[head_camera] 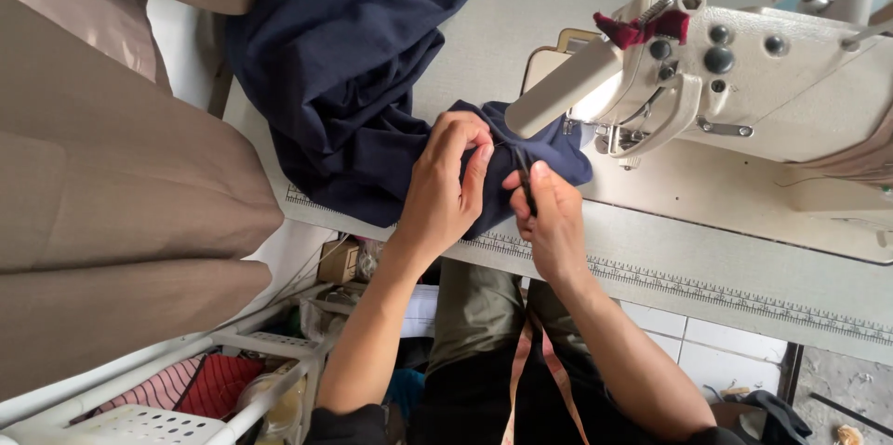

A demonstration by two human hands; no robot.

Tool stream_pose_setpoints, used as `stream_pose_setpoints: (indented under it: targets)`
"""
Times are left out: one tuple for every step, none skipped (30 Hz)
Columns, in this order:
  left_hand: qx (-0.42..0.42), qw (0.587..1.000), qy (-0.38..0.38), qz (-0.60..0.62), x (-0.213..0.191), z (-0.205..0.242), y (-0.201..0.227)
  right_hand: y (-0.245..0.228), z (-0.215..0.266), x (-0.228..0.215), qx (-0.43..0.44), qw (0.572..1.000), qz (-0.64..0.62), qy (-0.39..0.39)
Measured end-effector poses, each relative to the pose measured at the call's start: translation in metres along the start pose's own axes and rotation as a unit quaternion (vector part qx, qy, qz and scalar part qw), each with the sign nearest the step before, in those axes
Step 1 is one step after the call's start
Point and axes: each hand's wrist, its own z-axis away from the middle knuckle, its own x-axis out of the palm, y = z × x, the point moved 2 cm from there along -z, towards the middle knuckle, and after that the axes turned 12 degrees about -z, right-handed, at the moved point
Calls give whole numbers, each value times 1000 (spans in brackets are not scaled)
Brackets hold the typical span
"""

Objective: Sewing a seam on dark blue fabric using an industrial sewing machine

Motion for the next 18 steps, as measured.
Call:
stream_pose_setpoints:
  targets:
    - [1,1000,0,0,3,1,-2,1,-4,-3,-1,1000,0,1]
    - [-11,1000,-3,21,7,3,-5,4,-7,-7,7,1000,2,2]
    - [-24,999,-5,43,11,5,-8,6,-11,-11,15,1000,5,3]
    - [-25,999,-9,44,15,5,-9,6,-12,-14,16,1000,4,7]
    - [-26,999,-14,44,19,4,-11,5,-14,-17,17,1000,9,4]
    - [-27,998,-18,44,23,4,-13,5,-16,-21,18,1000,15,1]
    - [-29,998,-22,46,24,4,-12,1,-10,-21,20,1000,15,4]
    - [-27,998,-27,42,25,4,-12,-3,-6,-22,23,999,24,5]
    - [-26,998,-31,39,26,3,-11,-7,-3,-22,26,999,33,5]
    - [-28,998,-33,39,25,2,-10,-6,3,-19,28,999,33,6]
    - [-30,998,-36,39,24,2,-8,-6,9,-17,39,999,14,7]
    - [-29,998,-41,40,24,0,-6,-6,15,-14,47,999,-5,9]
    - [-29,998,-43,41,25,2,-3,-3,16,-11,47,999,-6,12]
    - [-29,998,-39,38,25,1,-2,-2,15,-6,51,998,-22,9]
    - [-28,998,-34,35,24,1,0,0,14,-1,55,998,-38,6]
    - [-28,998,-35,35,25,1,1,2,12,0,55,998,-39,7]
    - [-30,998,-34,35,25,2,1,6,9,1,55,997,-47,23]
    - [-34,998,-33,35,25,4,1,9,8,1,58,996,-55,39]
